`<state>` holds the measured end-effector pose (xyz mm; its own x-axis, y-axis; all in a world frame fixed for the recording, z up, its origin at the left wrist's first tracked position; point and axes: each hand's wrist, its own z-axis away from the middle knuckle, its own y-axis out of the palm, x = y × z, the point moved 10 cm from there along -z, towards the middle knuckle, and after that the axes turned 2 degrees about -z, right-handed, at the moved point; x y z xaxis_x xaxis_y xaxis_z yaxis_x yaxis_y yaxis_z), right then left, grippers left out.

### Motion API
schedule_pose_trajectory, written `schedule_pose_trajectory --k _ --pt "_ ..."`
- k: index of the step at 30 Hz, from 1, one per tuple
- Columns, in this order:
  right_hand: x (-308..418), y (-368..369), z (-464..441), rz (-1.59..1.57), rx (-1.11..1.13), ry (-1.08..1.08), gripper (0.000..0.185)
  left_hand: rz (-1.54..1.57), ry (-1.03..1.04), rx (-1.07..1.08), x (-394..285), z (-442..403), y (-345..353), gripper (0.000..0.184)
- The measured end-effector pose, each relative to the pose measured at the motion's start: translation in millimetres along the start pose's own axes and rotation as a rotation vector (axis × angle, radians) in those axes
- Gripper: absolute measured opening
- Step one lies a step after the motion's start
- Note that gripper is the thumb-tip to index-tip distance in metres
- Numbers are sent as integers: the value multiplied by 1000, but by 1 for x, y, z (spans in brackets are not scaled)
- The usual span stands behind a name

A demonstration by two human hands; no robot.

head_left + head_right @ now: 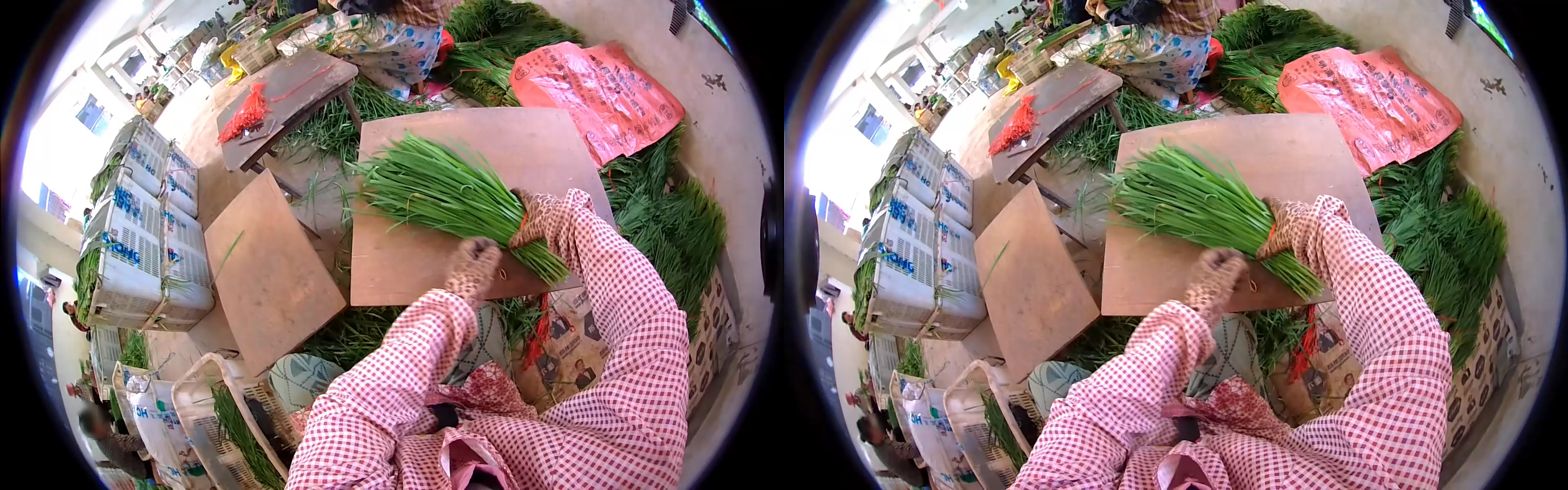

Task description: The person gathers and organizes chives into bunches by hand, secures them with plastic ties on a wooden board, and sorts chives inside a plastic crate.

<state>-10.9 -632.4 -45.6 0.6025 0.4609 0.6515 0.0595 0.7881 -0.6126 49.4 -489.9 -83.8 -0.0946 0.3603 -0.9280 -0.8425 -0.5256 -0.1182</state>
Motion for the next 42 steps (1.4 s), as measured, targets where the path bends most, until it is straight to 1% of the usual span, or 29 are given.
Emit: schedule_pose_trajectory --k 2,3,5,7,8,9,12,13,17,20,21,24,25,28,29,32,33,36,38,39,41,42 --pt "2 0 5 13 -30 21 101 -48 80 -139 -14 -14 -49 24" --pt "13 -1 11 -34 -43 -30 98 -47 122 -226 -17 -23 -75 23" --pt "5 2 7 -138 -24 -48 97 -380 38 -356 -37 -28 -113 34" --pt "1 4 6 -209 -16 -63 96 -483 49 -334 -44 -40 -121 42" --pt "-1 4 5 -193 -23 -61 95 -536 60 -318 -46 -48 -121 45" --pt "2 2 7 -145 -37 -55 95 -526 28 -266 -41 -56 -119 49" --pt "9 -4 13 -27 -74 -30 94 -753 152 -189 -47 -66 -113 47" --pt "10 -5 13 -18 -75 -25 93 -755 119 -167 -46 -65 -112 46" --pt "7 -4 13 -50 -67 -15 92 -901 235 -283 -66 -69 -123 46" --pt "14 -4 16 -91 -41 -62 90 -964 90 -117 -70 -62 -115 49" --pt "14 -5 15 -86 -54 -62 88 -1027 146 -116 -71 -62 -111 50" --pt "17 -8 20 -52 -67 -37 88 -1153 293 -147 -79 -56 -100 46" --pt "15 -6 18 -73 -64 -51 88 -1147 329 -136 -82 -53 -98 40" --pt "12 -4 14 -130 -53 -84 88 -1325 150 21 -74 -59 -93 35" --pt "14 -3 15 -145 -48 -90 87 -1388 214 15 -72 -61 -91 34" --pt "16 -6 19 -181 -59 -62 86 -1305 177 14 -67 -66 -92 32" --pt "15 -6 21 -189 -65 -45 85 -1227 290 -127 -76 -59 -95 29" --pt "8 -3 12 -312 -67 -119 84 93 -128 -282 14 -107 -185 24" --pt "0 -3 7 -238 -73 -68 84 17 -273 -405 4 -60 -216 26" --pt "-2 -3 5 -205 -74 -45 84 -376 -79 -279 7 -64 -238 30" --pt "-5 -1 1 -208 -15 -7 84 -843 7 -151 13 -25 -250 42" --pt "-7 0 -1 -213 14 15 84 -1009 -55 -143 15 1 -257 43"
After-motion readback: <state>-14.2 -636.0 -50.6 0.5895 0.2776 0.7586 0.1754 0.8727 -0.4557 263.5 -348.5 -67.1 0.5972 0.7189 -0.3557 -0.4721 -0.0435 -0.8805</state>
